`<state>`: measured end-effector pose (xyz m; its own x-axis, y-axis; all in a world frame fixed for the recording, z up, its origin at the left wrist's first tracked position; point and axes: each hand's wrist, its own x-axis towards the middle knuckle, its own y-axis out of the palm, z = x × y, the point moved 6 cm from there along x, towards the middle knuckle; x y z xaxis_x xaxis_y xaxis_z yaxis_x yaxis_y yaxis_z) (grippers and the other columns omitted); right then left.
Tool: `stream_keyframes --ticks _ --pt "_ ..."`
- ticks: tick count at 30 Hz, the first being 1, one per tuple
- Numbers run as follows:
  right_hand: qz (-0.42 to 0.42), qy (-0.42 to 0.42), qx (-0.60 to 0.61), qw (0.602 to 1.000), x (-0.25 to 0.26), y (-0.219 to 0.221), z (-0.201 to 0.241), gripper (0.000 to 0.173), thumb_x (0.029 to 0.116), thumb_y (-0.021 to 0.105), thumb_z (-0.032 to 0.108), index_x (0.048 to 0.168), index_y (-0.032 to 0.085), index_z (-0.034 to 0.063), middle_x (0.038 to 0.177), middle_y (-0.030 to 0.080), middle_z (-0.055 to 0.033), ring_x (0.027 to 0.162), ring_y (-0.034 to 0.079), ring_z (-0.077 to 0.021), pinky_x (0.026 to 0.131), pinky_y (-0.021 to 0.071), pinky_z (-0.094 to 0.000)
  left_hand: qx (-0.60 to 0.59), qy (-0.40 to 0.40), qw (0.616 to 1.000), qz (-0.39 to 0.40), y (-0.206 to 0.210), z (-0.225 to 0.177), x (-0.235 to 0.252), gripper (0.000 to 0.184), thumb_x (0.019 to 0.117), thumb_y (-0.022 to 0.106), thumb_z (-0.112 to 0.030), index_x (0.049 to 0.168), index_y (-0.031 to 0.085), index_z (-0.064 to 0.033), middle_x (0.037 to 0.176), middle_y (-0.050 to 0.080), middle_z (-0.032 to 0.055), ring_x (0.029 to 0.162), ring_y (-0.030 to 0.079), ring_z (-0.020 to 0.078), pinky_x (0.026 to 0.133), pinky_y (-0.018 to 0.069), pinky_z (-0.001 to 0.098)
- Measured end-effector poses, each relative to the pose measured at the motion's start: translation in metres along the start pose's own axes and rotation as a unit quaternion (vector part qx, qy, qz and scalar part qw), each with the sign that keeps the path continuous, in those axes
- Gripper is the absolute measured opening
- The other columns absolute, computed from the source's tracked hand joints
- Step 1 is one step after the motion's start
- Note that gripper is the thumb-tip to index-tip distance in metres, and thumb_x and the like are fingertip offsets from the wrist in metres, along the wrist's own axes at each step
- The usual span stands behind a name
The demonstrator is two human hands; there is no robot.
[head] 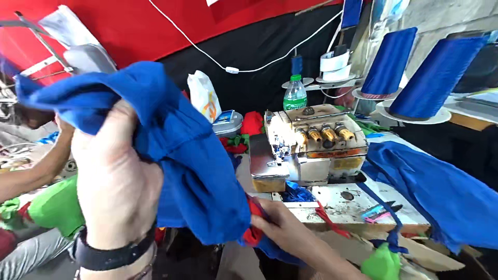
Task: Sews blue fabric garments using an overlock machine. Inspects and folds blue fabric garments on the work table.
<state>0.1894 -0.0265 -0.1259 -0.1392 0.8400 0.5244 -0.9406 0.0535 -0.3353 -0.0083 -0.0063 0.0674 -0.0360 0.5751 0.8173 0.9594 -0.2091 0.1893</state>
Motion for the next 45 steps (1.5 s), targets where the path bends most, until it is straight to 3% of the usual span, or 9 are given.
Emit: stream_keyframes --ticks 10,14,18,20,26,35,38,43,45 --pt "-0.070 -0.114 -0.107 0.985 0.026 -0.064 0.042 0.017 0.1002 0.059 0.027 0.099 0.072 0.0163 0.081 0.067 0.0110 0.072 0.060 0.0075 0.066 0.0511 -0.0118 0.191 0.105 0.972 -0.086 -0.126 -0.032 0.025 0.019 0.1040 0.056 -0.017 0.123 0.053 -0.0170 0.105 0.065 -0.0101 0.097 0.066 0.0045 0.090 0.0571 0.0271" --pt "0.138 -0.104 0.191 0.966 0.047 -0.042 0.044 0.058 0.0914 0.061 0.065 0.136 0.059 0.0283 0.115 0.072 0.0113 0.104 0.066 0.0017 0.087 0.0556 -0.0178 0.323 0.076 0.930 -0.159 -0.170 -0.020 0.017 0.013 0.1037 0.052 -0.013 0.116 0.048 -0.0163 0.088 0.059 -0.0207 0.079 0.061 -0.0095 0.077 0.0553 0.0161" --pt "0.106 -0.088 -0.033 0.990 0.110 -0.012 0.022 0.056 0.0796 0.078 0.024 0.131 0.057 0.0181 0.113 0.068 0.0052 0.104 0.066 -0.0066 0.089 0.0572 -0.0282 0.437 -0.058 0.883 -0.164 -0.241 0.048 0.012 0.030 0.1024 0.053 -0.014 0.126 0.053 0.0049 0.103 0.065 0.0106 0.089 0.064 0.0109 0.082 0.0551 0.0330" --pt "0.092 -0.028 -0.185 0.978 0.141 0.013 -0.017 0.054 0.0823 0.074 -0.006 0.133 0.057 0.0014 0.120 0.067 -0.0182 0.108 0.067 -0.0323 0.092 0.0545 -0.0534 0.467 -0.209 0.845 -0.153 -0.286 0.096 0.003 0.036 0.1049 0.049 -0.012 0.132 0.053 0.0110 0.120 0.063 0.0296 0.109 0.063 0.0352 0.096 0.0499 0.0540" --pt "0.133 0.016 -0.391 0.911 0.120 0.084 -0.133 0.037 0.0922 0.061 -0.005 0.129 0.066 -0.0017 0.121 0.065 -0.0297 0.116 0.061 -0.0501 0.096 0.0484 -0.0654 0.498 -0.367 0.753 -0.223 -0.380 0.159 -0.117 0.038 0.1062 0.049 -0.015 0.134 0.053 0.0106 0.129 0.059 0.0343 0.120 0.058 0.0470 0.102 0.0448 0.0636" --pt "-0.034 -0.039 -0.291 0.955 0.106 0.063 -0.147 0.023 0.0943 0.061 0.009 0.108 0.071 -0.0069 0.116 0.068 -0.0261 0.111 0.064 -0.0463 0.094 0.0498 -0.0633 0.250 -0.421 0.852 -0.187 -0.242 0.239 -0.313 0.036 0.0930 0.056 0.000 0.127 0.055 0.0119 0.125 0.063 0.0211 0.112 0.064 0.0206 0.097 0.0535 0.0352" --pt "-0.083 -0.084 -0.268 0.956 0.105 0.055 -0.138 0.036 0.0986 0.052 0.021 0.101 0.074 -0.0071 0.116 0.067 -0.0242 0.110 0.063 -0.0414 0.097 0.0481 -0.0572 0.413 -0.246 0.863 -0.152 -0.193 0.233 -0.301 0.034 0.0840 0.059 -0.002 0.115 0.059 0.0124 0.113 0.063 0.0254 0.105 0.064 0.0271 0.091 0.0532 0.0374" --pt "-0.114 -0.107 -0.258 0.953 0.100 0.056 -0.126 0.037 0.1006 0.049 0.023 0.095 0.073 -0.0046 0.090 0.071 -0.0176 0.087 0.070 -0.0271 0.082 0.0560 -0.0416 0.526 -0.023 0.846 -0.081 -0.141 0.200 -0.228 0.026 0.0998 0.056 -0.029 0.122 0.054 -0.0154 0.126 0.052 0.0105 0.125 0.050 0.0178 0.109 0.0398 0.0308" --pt "-0.100 -0.105 -0.236 0.961 0.103 0.059 -0.125 0.041 0.1048 0.047 0.030 0.097 0.071 -0.0027 0.089 0.070 -0.0136 0.088 0.068 -0.0217 0.083 0.0553 -0.0383 0.564 -0.004 0.824 -0.042 -0.142 0.203 -0.199 0.034 0.0973 0.060 -0.029 0.126 0.061 -0.0100 0.137 0.054 0.0211 0.132 0.050 0.0346 0.110 0.0394 0.0506"
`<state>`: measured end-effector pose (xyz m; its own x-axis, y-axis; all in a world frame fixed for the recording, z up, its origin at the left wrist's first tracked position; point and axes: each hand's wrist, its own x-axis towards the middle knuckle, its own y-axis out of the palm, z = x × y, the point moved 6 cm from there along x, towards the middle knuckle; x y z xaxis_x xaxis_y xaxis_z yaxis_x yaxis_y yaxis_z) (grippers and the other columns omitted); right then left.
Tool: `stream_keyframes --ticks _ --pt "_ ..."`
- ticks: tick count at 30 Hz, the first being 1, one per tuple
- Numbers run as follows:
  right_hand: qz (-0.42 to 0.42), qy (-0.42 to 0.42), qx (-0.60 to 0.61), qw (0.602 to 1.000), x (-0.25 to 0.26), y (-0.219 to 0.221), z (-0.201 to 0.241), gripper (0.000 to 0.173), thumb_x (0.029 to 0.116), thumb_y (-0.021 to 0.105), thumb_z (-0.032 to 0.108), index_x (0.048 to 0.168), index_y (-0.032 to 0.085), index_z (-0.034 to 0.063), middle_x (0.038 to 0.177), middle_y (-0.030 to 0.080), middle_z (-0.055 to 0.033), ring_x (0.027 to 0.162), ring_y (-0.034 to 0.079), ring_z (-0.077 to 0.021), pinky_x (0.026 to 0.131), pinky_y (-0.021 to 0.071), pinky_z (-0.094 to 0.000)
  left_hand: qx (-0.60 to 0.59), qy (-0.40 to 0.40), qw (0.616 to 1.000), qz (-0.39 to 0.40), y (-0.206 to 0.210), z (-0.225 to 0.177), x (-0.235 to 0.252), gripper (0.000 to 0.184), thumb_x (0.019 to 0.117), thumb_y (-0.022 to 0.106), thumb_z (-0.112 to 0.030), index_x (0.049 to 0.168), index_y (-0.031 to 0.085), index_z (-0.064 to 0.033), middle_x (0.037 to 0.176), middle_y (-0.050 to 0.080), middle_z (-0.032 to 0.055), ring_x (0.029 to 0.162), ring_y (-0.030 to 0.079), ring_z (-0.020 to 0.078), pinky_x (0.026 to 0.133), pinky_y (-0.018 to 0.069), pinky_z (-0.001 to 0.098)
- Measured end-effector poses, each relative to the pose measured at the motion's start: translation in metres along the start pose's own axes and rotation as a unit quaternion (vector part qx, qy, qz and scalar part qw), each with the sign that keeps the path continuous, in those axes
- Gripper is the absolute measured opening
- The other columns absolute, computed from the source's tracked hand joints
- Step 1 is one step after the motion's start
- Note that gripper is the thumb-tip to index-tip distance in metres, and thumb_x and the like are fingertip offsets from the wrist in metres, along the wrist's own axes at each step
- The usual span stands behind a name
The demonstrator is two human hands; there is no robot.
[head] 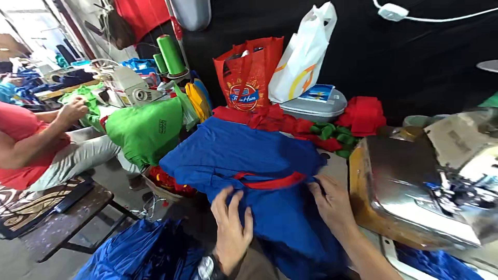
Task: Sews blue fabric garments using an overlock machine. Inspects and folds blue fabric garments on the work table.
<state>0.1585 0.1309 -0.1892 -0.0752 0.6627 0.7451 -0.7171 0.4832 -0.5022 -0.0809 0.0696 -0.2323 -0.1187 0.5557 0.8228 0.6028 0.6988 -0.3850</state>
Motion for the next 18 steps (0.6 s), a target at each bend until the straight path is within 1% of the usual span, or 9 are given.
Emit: stream_keyframes --ticks 2,3,5,7,8,9,13,16,18 --pt "0.042 0.029 0.040 0.998 0.008 -0.002 0.008 0.035 0.1006 0.055 0.029 0.099 0.070 -0.0020 0.088 0.069 -0.0119 0.085 0.068 -0.0196 0.079 0.0560 -0.0391 0.043 0.015 0.996 0.070 0.008 0.016 0.027 0.041 0.0914 0.066 -0.025 0.129 0.066 -0.0068 0.145 0.050 0.0289 0.137 0.043 0.0510 0.108 0.0328 0.0707" --pt "0.073 0.054 0.073 0.993 0.016 -0.007 0.015 0.030 0.0950 0.065 0.028 0.101 0.069 -0.0009 0.086 0.068 -0.0103 0.082 0.066 -0.0178 0.075 0.0555 -0.0387 0.044 0.003 0.993 0.106 0.010 0.029 0.041 0.040 0.0886 0.068 -0.022 0.125 0.069 -0.0064 0.147 0.049 0.0293 0.138 0.040 0.0536 0.107 0.0288 0.0758" --pt "0.141 0.087 0.127 0.978 0.036 -0.026 0.031 0.035 0.0853 0.079 0.017 0.113 0.063 0.0013 0.096 0.068 -0.0094 0.087 0.067 -0.0149 0.078 0.0566 -0.0365 0.014 -0.048 0.987 0.154 0.001 0.050 0.066 0.028 0.0920 0.067 -0.014 0.116 0.072 -0.0005 0.142 0.056 0.0259 0.137 0.046 0.0492 0.109 0.0260 0.0768" --pt "0.197 0.075 0.145 0.967 0.054 -0.050 0.046 0.046 0.0803 0.077 -0.005 0.122 0.059 -0.0012 0.110 0.067 -0.0138 0.098 0.066 -0.0188 0.087 0.0561 -0.0381 -0.038 -0.129 0.977 0.163 -0.020 0.056 0.088 0.027 0.1012 0.056 -0.008 0.121 0.064 0.0071 0.122 0.067 0.0229 0.116 0.063 0.0382 0.104 0.0414 0.0658" --pt "0.218 0.068 0.134 0.964 0.061 -0.060 0.049 0.048 0.0788 0.075 -0.009 0.124 0.059 -0.0008 0.110 0.066 -0.0141 0.098 0.066 -0.0198 0.086 0.0559 -0.0379 -0.055 -0.162 0.974 0.146 -0.032 0.054 0.097 0.027 0.1041 0.051 -0.008 0.125 0.058 0.0069 0.107 0.068 0.0231 0.097 0.067 0.0340 0.087 0.0510 0.0589" --pt "0.232 0.061 0.116 0.964 0.065 -0.068 0.049 0.047 0.0790 0.076 -0.010 0.123 0.062 -0.0009 0.109 0.067 -0.0151 0.097 0.067 -0.0214 0.086 0.0561 -0.0390 -0.069 -0.175 0.973 0.131 -0.043 0.051 0.106 0.027 0.1053 0.047 -0.008 0.128 0.055 0.0060 0.102 0.067 0.0233 0.089 0.067 0.0319 0.080 0.0527 0.0554" --pt "0.278 0.062 0.023 0.958 0.065 -0.087 0.050 0.031 0.0849 0.079 0.000 0.115 0.071 -0.0008 0.107 0.073 -0.0175 0.102 0.069 -0.0284 0.094 0.0531 -0.0476 -0.068 -0.143 0.981 0.116 -0.071 0.034 0.130 0.026 0.1071 0.043 -0.012 0.125 0.054 0.0025 0.100 0.064 0.0196 0.088 0.064 0.0258 0.078 0.0511 0.0515" --pt "0.325 0.076 -0.010 0.943 0.055 -0.101 0.050 0.022 0.0888 0.076 0.003 0.111 0.074 0.0004 0.100 0.073 -0.0156 0.095 0.069 -0.0263 0.088 0.0538 -0.0464 -0.120 -0.133 0.968 0.177 -0.089 0.027 0.141 0.021 0.1058 0.048 -0.021 0.122 0.055 -0.0102 0.096 0.063 -0.0001 0.080 0.061 0.0030 0.073 0.0526 0.0276" --pt "0.339 0.069 -0.015 0.938 0.053 -0.118 0.054 0.017 0.0913 0.072 0.000 0.107 0.075 0.0028 0.094 0.073 -0.0110 0.088 0.069 -0.0207 0.083 0.0552 -0.0418 -0.161 -0.117 0.939 0.282 -0.100 0.017 0.147 0.032 0.0959 0.058 -0.028 0.126 0.052 -0.0190 0.098 0.066 -0.0070 0.082 0.065 -0.0008 0.072 0.0555 0.0225"
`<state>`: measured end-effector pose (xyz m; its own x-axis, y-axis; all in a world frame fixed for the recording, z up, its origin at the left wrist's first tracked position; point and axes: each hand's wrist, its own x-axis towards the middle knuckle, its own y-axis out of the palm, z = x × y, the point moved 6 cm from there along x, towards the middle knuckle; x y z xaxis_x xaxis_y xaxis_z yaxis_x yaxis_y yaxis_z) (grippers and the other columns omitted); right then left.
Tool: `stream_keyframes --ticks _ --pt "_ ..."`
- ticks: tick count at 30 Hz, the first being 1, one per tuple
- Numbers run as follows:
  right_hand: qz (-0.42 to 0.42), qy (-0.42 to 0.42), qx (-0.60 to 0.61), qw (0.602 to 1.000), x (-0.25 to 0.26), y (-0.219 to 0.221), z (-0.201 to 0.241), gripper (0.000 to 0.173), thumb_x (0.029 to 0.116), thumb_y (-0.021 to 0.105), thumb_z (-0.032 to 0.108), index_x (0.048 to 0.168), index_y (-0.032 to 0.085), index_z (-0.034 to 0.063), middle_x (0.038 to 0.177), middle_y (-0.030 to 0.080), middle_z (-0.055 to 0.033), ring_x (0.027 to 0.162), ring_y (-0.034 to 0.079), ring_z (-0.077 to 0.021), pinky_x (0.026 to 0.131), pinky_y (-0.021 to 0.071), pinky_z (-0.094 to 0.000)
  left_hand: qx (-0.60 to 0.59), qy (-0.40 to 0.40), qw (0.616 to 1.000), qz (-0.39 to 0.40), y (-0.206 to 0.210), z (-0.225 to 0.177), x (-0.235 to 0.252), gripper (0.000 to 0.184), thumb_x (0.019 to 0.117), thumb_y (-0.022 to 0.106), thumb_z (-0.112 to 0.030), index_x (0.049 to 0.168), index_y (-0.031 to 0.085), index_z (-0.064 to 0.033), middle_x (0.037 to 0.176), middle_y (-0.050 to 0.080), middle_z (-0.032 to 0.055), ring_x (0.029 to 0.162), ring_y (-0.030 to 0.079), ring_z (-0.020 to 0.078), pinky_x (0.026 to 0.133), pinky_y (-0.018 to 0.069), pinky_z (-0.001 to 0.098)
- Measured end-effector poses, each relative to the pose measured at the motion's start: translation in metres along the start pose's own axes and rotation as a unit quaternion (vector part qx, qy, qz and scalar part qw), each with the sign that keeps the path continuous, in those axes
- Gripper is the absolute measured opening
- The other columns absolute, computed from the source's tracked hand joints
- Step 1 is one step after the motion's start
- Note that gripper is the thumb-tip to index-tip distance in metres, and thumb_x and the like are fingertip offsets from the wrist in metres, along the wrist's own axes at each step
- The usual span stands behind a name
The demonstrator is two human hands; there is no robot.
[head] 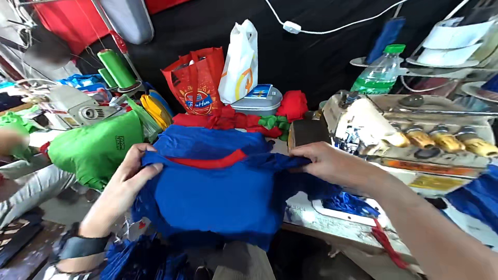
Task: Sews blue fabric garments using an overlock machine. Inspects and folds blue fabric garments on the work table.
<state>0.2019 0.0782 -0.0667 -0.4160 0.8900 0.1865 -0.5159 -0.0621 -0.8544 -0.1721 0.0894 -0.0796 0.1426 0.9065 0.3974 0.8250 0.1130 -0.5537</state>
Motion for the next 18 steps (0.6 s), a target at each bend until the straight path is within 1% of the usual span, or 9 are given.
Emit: stream_keyframes --ticks 2,4,7,8,9,12,14,16,18 --pt "-0.014 -0.028 0.049 0.998 -0.014 -0.022 0.006 0.013 0.0914 0.068 0.000 0.102 0.073 0.0058 0.086 0.071 -0.0028 0.080 0.066 -0.0098 0.075 0.0544 -0.0310 0.051 0.029 0.992 0.112 -0.012 -0.012 0.004 0.063 0.0790 0.077 -0.030 0.134 0.049 -0.0199 0.107 0.070 -0.0053 0.092 0.069 0.0039 0.079 0.0583 0.0272" --pt "-0.005 -0.045 0.185 0.982 -0.024 -0.044 0.016 0.013 0.0932 0.063 0.000 0.098 0.069 0.0108 0.083 0.070 0.0055 0.074 0.064 0.0003 0.067 0.0547 -0.0177 0.162 0.079 0.969 0.171 -0.028 -0.022 0.015 0.070 0.0704 0.086 -0.028 0.132 0.053 -0.0217 0.106 0.071 -0.0078 0.092 0.070 0.0056 0.079 0.0609 0.0318" --pt "0.022 -0.081 0.282 0.956 -0.017 -0.064 0.029 0.021 0.0932 0.058 0.002 0.096 0.071 0.0175 0.083 0.072 0.0106 0.072 0.066 0.0044 0.064 0.0564 -0.0131 0.294 0.166 0.920 0.198 -0.045 -0.032 0.038 0.029 0.0738 0.086 -0.010 0.100 0.074 -0.0124 0.079 0.072 0.0008 0.068 0.069 0.0162 0.062 0.0577 0.0431" --pt "0.017 -0.076 0.246 0.966 -0.006 -0.067 0.030 0.019 0.0931 0.058 0.000 0.095 0.070 0.0150 0.082 0.071 0.0091 0.071 0.065 0.0037 0.063 0.0561 -0.0139 0.330 0.133 0.913 0.199 -0.045 -0.039 0.051 0.018 0.0773 0.086 -0.005 0.091 0.075 -0.0089 0.075 0.070 0.0061 0.067 0.067 0.0229 0.062 0.0540 0.0497" --pt "-0.002 -0.063 0.167 0.984 0.008 -0.071 0.029 0.015 0.0943 0.061 -0.002 0.096 0.069 0.0099 0.082 0.070 0.0047 0.072 0.065 0.0002 0.065 0.0557 -0.0176 0.365 0.106 0.907 0.181 -0.046 -0.046 0.065 0.012 0.0805 0.084 -0.002 0.088 0.075 -0.0050 0.076 0.069 0.0126 0.071 0.067 0.0310 0.065 0.0518 0.0570" --pt "-0.159 -0.008 -0.057 0.986 0.041 -0.103 0.024 0.017 0.0988 0.061 0.000 0.114 0.067 -0.0031 0.103 0.069 -0.0225 0.097 0.067 -0.0342 0.087 0.0513 -0.0567 0.410 0.092 0.907 0.011 -0.070 -0.079 0.101 0.018 0.0878 0.068 0.008 0.106 0.067 0.0096 0.097 0.064 0.0384 0.094 0.061 0.0629 0.077 0.0409 0.0819" --pt "-0.286 -0.024 -0.094 0.953 0.043 -0.133 0.033 0.023 0.1010 0.056 0.004 0.121 0.064 -0.0028 0.113 0.067 -0.0262 0.106 0.065 -0.0387 0.093 0.0485 -0.0599 0.389 0.131 0.903 -0.125 -0.098 -0.107 0.106 0.029 0.0900 0.061 0.008 0.118 0.059 0.0130 0.107 0.059 0.0458 0.104 0.055 0.0694 0.082 0.0363 0.0859" --pt "-0.350 -0.065 -0.114 0.927 0.031 -0.150 0.050 0.025 0.1018 0.052 0.006 0.123 0.063 -0.0007 0.114 0.067 -0.0210 0.105 0.065 -0.0273 0.093 0.0504 -0.0472 0.378 0.127 0.896 -0.197 -0.127 -0.111 0.095 0.038 0.0976 0.054 -0.003 0.135 0.053 0.0039 0.125 0.059 0.0356 0.119 0.058 0.0529 0.095 0.0424 0.0734" --pt "-0.356 -0.144 -0.148 0.911 0.005 -0.144 0.065 0.023 0.1000 0.051 0.005 0.119 0.063 -0.0023 0.106 0.065 -0.0158 0.095 0.062 -0.0164 0.087 0.0511 -0.0347 0.339 0.109 0.907 -0.227 -0.149 -0.078 0.060 0.035 0.0997 0.054 -0.007 0.134 0.057 -0.0089 0.125 0.063 0.0092 0.114 0.061 0.0176 0.099 0.0489 0.0407"
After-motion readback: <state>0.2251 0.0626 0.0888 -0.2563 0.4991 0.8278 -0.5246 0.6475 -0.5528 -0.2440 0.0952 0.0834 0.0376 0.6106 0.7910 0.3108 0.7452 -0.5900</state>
